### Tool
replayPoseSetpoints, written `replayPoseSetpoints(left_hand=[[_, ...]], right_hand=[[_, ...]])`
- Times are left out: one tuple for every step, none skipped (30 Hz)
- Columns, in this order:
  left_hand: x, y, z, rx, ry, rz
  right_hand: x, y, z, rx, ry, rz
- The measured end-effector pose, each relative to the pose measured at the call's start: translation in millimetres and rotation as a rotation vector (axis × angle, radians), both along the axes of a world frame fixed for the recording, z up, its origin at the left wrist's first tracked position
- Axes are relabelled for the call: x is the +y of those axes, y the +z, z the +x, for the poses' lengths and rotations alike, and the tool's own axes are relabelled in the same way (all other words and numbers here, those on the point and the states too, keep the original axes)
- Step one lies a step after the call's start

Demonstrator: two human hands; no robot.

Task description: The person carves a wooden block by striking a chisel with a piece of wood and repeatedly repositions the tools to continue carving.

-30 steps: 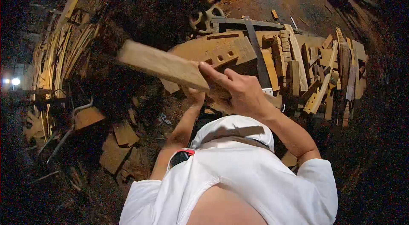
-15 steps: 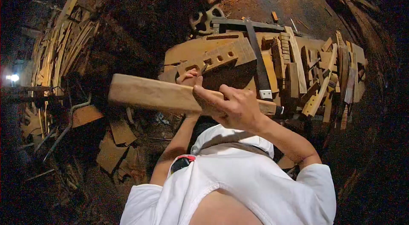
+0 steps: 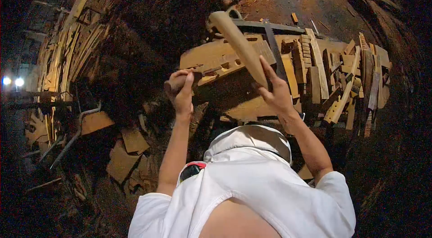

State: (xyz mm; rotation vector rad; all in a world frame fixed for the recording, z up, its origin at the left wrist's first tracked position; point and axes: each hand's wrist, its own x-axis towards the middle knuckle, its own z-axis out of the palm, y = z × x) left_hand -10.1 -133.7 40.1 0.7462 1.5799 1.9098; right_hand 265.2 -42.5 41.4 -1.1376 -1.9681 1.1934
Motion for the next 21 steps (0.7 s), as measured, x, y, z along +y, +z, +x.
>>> replayPoseSetpoints(left_hand=[[6.0,3.2,-1.5,0.027,-0.026,-0.007],[12.9,4.4,-2.6,0.054,-0.055,-0.014],[18.9,-0.8,-4.6,0.042,-0.086,0.041],[23.4,-0.1,-5.0,0.042,-0.092,0.039],[27.1,0.8,-5.0,0.076,-0.121,0.005],[30.8,1.5,-5.2,0.109,-0.150,-0.030],[34.6,0.7,-6.1,0.109,-0.157,-0.033],[38.3,-1.1,-8.0,0.159,-0.176,-0.029],[41.1,-2.8,-9.7,0.209,-0.193,-0.024],[42.1,-4.1,-11.9,0.208,-0.195,-0.025],[42.5,-4.4,-15.5,0.217,-0.232,-0.061],[43.0,-5.3,-18.2,0.226,-0.266,-0.096],[44.7,-2.8,-16.9,0.227,-0.265,-0.097],[46.6,-0.7,-14.5,0.226,-0.277,-0.055],[48.5,1.2,-12.2,0.223,-0.290,-0.013],[49.5,1.5,-11.5,0.223,-0.288,-0.013],[50.5,1.9,-10.8,0.254,-0.258,-0.037],[51.8,2.3,-10.3,0.284,-0.228,-0.061],[53.5,3.7,-8.6,0.284,-0.226,-0.063],[55.4,6.0,-6.2,0.371,-0.230,-0.136],[57.0,7.1,-5.0,0.457,-0.234,-0.210]], right_hand=[[1.6,-1.3,3.8,0.052,-0.018,0.000],[3.3,-2.5,6.9,0.103,-0.039,0.000],[4.8,-4.4,8.8,0.100,-0.056,0.088],[4.9,-5.3,11.2,0.101,-0.062,0.086],[4.6,-6.2,13.8,0.091,-0.068,0.015],[4.1,-6.9,15.5,0.081,-0.074,-0.057],[3.9,-8.4,16.3,0.081,-0.080,-0.060],[3.9,-10.6,16.6,0.115,-0.077,0.001],[3.8,-11.8,17.3,0.148,-0.073,0.063],[2.9,-10.8,18.8,0.147,-0.076,0.062],[1.9,-7.9,19.5,0.089,-0.075,0.052],[1.6,-6.2,19.5,0.031,-0.074,0.044],[2.5,-6.1,19.1,0.033,-0.072,0.043],[4.1,-6.2,18.8,-0.002,-0.058,-0.007],[5.9,-6.2,18.7,-0.039,-0.045,-0.057],[8.3,-5.7,17.2,-0.039,-0.043,-0.057],[11.4,-4.7,13.8,-0.027,-0.017,0.044],[14.1,-3.1,9.3,-0.015,0.010,0.146],[15.6,5.1,3.4,-0.015,0.012,0.145],[16.4,21.2,-4.4,0.046,0.045,0.156],[17.0,37.9,-12.4,0.107,0.078,0.166]])
